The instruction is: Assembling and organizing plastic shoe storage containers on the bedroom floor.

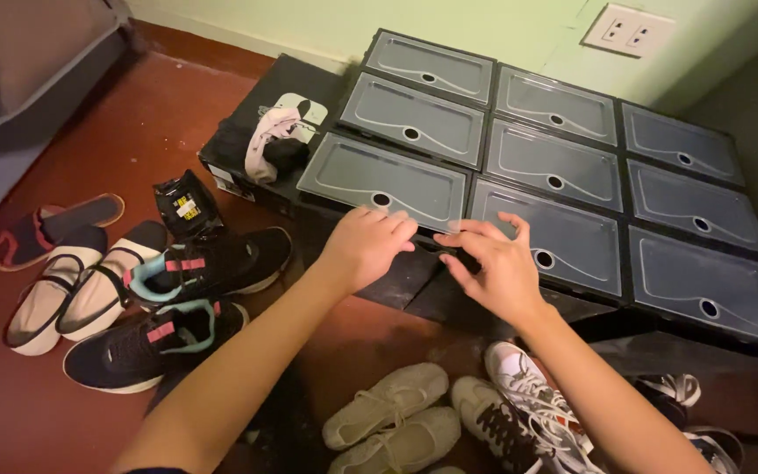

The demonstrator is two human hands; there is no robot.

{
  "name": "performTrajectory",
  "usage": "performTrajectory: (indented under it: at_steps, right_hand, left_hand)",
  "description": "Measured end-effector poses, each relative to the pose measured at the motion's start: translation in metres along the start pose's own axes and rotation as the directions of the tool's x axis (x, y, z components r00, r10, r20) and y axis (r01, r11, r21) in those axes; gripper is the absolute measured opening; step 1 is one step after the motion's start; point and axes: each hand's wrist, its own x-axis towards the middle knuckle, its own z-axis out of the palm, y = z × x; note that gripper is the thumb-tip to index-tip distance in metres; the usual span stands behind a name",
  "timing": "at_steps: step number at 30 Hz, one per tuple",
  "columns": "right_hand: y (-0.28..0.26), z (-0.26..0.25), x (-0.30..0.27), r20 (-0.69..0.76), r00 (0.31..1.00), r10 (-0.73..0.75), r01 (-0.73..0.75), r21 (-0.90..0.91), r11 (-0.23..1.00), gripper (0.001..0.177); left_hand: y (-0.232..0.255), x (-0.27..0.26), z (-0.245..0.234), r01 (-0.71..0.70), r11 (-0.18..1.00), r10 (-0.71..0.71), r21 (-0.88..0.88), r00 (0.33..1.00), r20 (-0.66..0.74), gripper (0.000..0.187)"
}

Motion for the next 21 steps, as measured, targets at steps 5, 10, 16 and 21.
performTrajectory:
  at_steps: [5, 10, 16, 21]
  right_hand:
    - [-0.003, 0.003, -0.001, -0.050, 0.999, 0.020, -0.019, 0.020, 1.000, 0.025]
    - [-0.004, 0.010, -0.001, -0.082, 0.996, 0.037, -0.038, -0.009, 0.999, 0.020]
    - [0.001, 0.005, 0.001, -0.091, 0.996, -0.012, 0.012, -0.007, 1.000, 0.025]
    - [0.007, 0.002, -0.002, 0.011, 0.998, -0.059, 0.059, 0.036, 0.998, 0.032]
  left_hand:
    - [0.006, 0.002, -0.005, 0.049, 0.999, -0.048, 0.016, 0.995, -0.083, 0.022]
    - [0.011, 0.007, 0.001, 0.031, 0.999, -0.032, -0.041, 0.999, -0.041, 0.022]
    - [0.020, 0.013, 0.006, 0.022, 1.000, -0.021, 0.011, 1.000, -0.021, 0.021]
    - [0.027, 0.014, 0.013, -0.032, 0.996, 0.035, 0.079, 0.998, -0.043, 0.032]
